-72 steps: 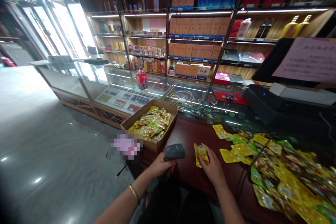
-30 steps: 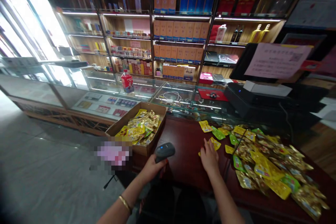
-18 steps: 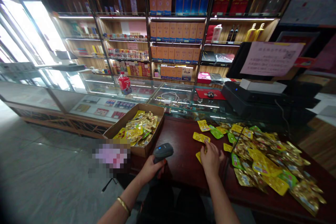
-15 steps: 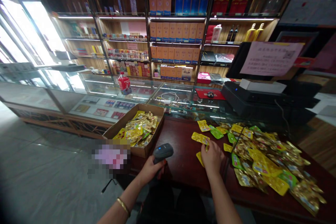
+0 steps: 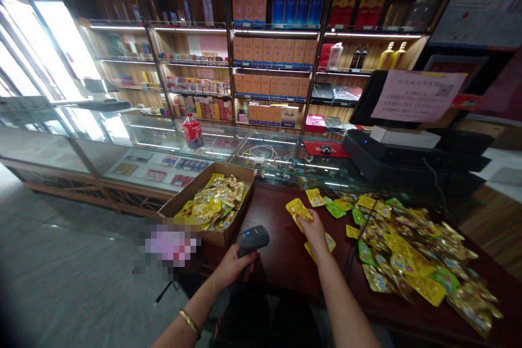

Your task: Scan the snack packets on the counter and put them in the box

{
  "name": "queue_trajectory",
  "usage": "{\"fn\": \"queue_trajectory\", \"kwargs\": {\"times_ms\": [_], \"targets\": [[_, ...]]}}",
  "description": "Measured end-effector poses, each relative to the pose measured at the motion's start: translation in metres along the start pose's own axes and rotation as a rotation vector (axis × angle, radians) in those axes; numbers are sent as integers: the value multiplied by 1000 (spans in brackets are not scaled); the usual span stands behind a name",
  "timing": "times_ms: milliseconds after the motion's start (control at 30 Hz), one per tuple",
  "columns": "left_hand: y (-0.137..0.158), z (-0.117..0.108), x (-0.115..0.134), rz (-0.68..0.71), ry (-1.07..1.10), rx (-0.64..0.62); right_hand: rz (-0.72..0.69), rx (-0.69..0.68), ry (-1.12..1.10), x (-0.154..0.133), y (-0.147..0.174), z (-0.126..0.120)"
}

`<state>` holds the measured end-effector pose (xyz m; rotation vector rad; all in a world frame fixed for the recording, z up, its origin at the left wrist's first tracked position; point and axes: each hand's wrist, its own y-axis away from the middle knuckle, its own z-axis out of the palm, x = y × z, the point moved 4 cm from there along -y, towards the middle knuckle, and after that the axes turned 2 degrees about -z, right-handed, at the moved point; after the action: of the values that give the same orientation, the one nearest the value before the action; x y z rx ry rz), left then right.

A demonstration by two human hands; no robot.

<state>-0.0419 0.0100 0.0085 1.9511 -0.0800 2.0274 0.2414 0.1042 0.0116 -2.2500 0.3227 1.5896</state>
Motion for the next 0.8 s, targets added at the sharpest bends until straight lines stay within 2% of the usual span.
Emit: {"fn": "queue_trajectory", "kwargs": {"times_ms": [133,233,300,467,800], "targets": [[1,-1,-1,10,-25,-11,251,15,-514,12,32,27],[1,-1,-1,16,-22,-15,299,-8,-746,14,44,39],[1,0,-1,18,-15,-18,275,-16,-830,14,48,42],[1,1,-1,16,-36,-18,201,-28,-852,15,53,43],[3,3,3,38,-52,14,148,74,-714,18,52,41]]}}
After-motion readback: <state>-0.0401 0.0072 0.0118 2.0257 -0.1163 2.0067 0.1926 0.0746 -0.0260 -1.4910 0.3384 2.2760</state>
